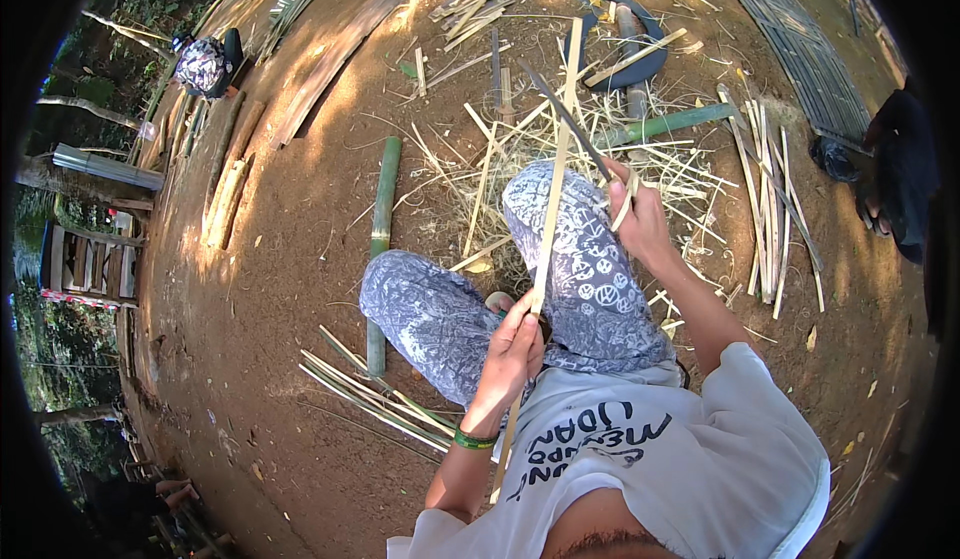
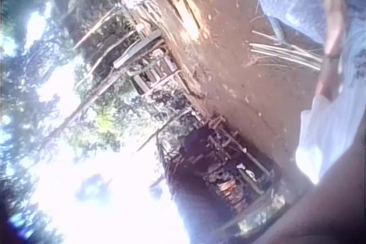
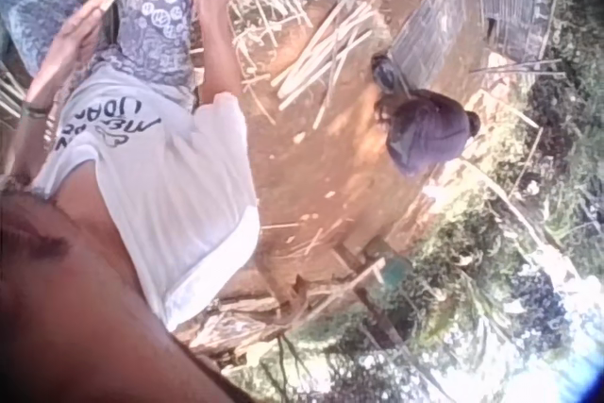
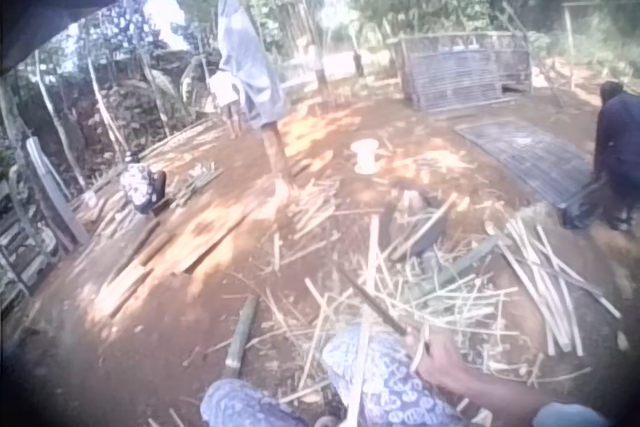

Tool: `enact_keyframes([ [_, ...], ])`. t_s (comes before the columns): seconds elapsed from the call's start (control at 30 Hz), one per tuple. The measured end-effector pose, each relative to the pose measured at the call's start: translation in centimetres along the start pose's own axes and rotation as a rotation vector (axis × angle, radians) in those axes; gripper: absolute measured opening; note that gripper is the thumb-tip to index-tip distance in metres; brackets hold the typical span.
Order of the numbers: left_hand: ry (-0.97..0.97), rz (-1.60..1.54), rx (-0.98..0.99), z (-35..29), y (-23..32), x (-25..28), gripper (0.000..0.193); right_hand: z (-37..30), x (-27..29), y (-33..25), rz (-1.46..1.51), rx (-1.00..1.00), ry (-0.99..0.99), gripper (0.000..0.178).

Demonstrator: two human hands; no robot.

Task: The person sits on the ground and uses a large knife to split long bamboo poles into thin strips. They hold the bamboo with one hand and strike it with the knife to separate the material, occasionally inspecting the blade and the resulting strips.

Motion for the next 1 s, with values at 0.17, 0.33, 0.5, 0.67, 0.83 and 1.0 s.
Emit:
enact_keyframes([
  [0.17, -0.016, -0.040, -0.099, 5.2, 3.2, -1.5, 0.036, -2.2, 0.0, -1.6, -0.339, 0.277, -0.199, 0.073],
  [0.33, -0.012, 0.047, -0.150, 7.0, 3.4, -2.3, 0.022, -2.1, -0.7, -3.7, -0.556, 0.289, -0.247, 0.083],
  [0.5, -0.032, 0.068, -0.132, 6.6, 2.4, -2.1, 0.033, -1.7, -0.5, -4.1, -0.643, 0.258, -0.266, 0.086],
  [0.67, -0.049, 0.057, -0.140, 6.0, 1.4, -1.7, 0.042, -1.4, -0.7, -2.8, -0.622, 0.315, -0.229, 0.088],
  [0.83, -0.024, 0.095, -0.128, 4.2, 1.5, -1.7, 0.040, -1.9, -0.9, -2.8, -0.687, 0.314, -0.216, 0.093],
  [1.0, 0.010, 0.136, -0.089, 2.6, 1.9, -1.7, 0.038, -2.5, -1.0, -2.8, -0.705, 0.295, -0.218, 0.091],
])
Point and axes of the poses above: each hand's wrist, its own z-axis towards the middle knuckle, its own x-axis out of the back of the hand, y = z × x, the point moved 1 cm from there along z, towards the middle knuckle, and after that the axes turned 2 degrees about -y, right-handed, at the moved point
